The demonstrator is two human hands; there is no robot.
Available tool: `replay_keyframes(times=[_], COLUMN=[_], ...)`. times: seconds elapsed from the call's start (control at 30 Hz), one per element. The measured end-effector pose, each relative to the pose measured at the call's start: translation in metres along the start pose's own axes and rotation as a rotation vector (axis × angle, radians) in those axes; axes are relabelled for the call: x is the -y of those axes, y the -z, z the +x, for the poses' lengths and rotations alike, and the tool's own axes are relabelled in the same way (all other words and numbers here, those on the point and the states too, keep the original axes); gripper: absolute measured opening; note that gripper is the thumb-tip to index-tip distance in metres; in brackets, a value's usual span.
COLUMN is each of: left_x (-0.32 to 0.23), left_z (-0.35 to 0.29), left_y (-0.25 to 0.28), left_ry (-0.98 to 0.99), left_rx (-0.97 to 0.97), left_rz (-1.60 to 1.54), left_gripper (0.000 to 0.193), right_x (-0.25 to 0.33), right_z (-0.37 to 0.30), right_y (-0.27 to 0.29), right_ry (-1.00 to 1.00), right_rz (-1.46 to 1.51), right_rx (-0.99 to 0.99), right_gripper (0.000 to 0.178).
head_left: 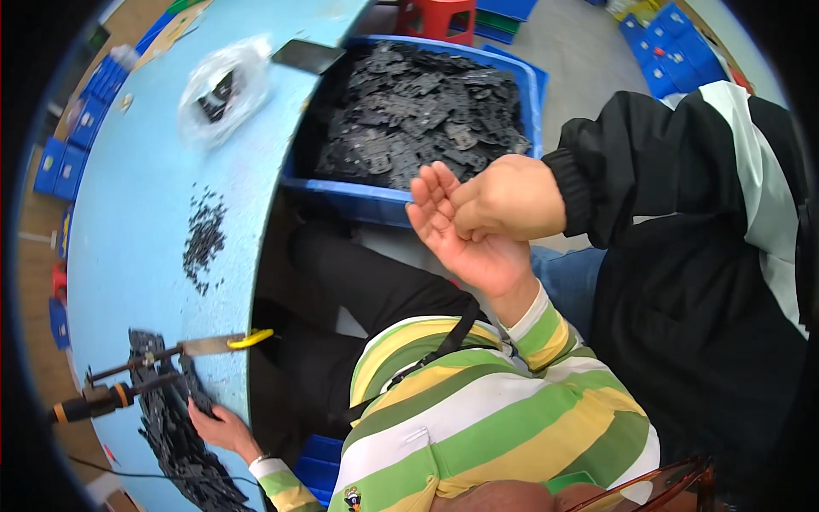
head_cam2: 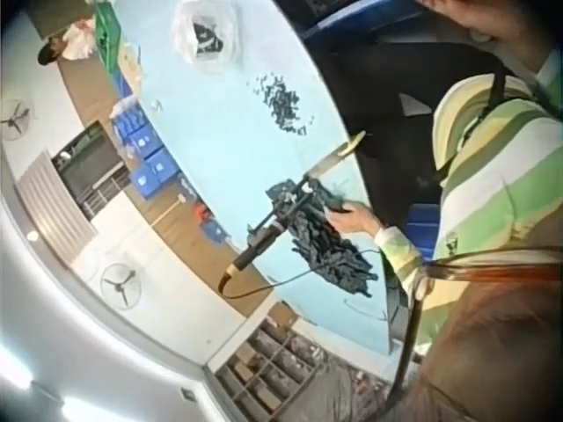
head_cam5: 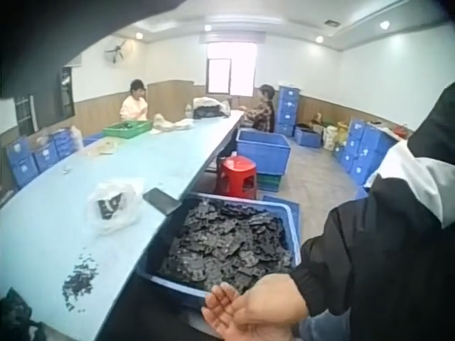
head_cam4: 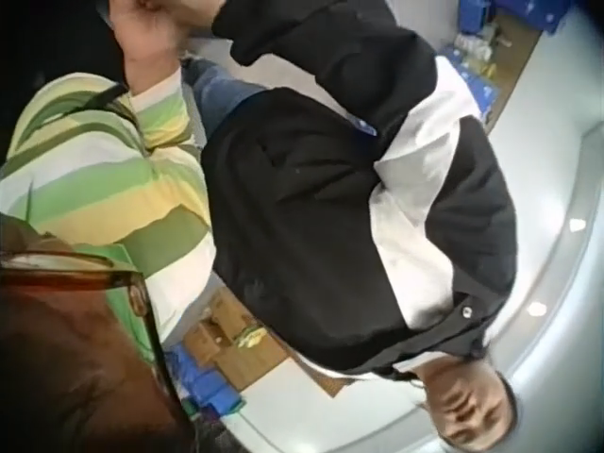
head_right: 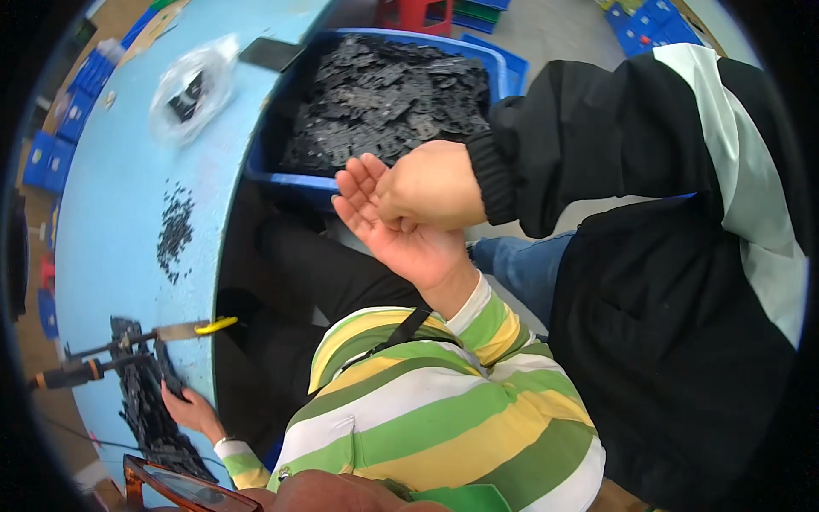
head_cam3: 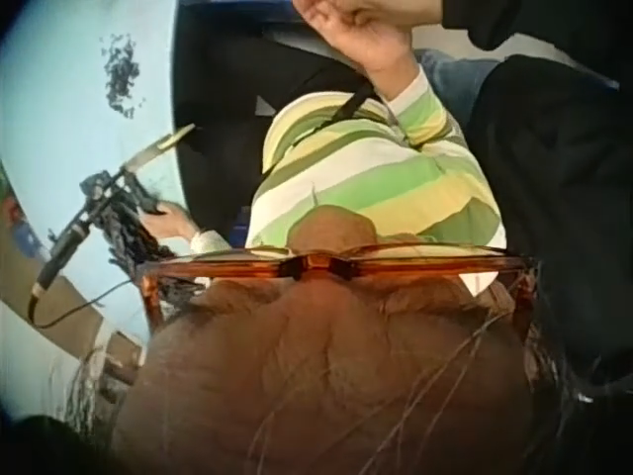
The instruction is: Assembling small plastic toy components by attaching small parts to a larger housing using an electric screwdriver.
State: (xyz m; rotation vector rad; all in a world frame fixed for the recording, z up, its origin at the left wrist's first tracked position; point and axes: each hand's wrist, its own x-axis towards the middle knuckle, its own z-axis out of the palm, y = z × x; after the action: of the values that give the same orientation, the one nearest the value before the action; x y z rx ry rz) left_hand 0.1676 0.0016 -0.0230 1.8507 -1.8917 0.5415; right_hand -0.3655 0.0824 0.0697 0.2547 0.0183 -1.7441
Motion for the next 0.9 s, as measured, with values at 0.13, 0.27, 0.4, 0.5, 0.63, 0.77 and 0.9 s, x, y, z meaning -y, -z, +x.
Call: replay_keyframes(times=[0.13,0.27,0.4,0.5,0.63,0.77,0.9], left_x=[0.001,-0.001,-0.006,-0.005,0.001,-0.012,-0.017], left_z=[-0.001,-0.001,0.003,0.001,-0.001,0.003,-0.005], left_y=[0.003,0.004,0.000,0.005,0.005,0.001,0.012], left_ry=[-0.017,-0.021,-0.016,0.010,0.038,0.098,0.186], left_rx=[-0.003,-0.012,-0.014,-0.007,-0.013,0.018,0.034], left_rz=[-0.020,-0.027,-0.039,-0.023,-0.022,-0.069,-0.003], left_gripper=[0.049,0.049,0.049,0.049,0.050,0.051,0.053], right_x=[-0.012,-0.023,-0.032,-0.044,-0.062,-0.097,-0.152], right_z=[0.016,0.026,0.035,0.044,0.068,0.108,0.157], right_y=[0.021,0.028,0.028,0.025,0.023,0.010,-0.008], right_ry=[-0.168,-0.248,-0.262,-0.289,-0.358,-0.382,-0.384], right_rz=[0.099,0.041,-0.023,-0.058,-0.130,-0.291,-0.501], right_rx=[0.077,0.132,0.086,0.005,-0.004,0.036,0.036], right_gripper=[0.040,0.038,0.037,0.036,0.036,0.038,0.045])
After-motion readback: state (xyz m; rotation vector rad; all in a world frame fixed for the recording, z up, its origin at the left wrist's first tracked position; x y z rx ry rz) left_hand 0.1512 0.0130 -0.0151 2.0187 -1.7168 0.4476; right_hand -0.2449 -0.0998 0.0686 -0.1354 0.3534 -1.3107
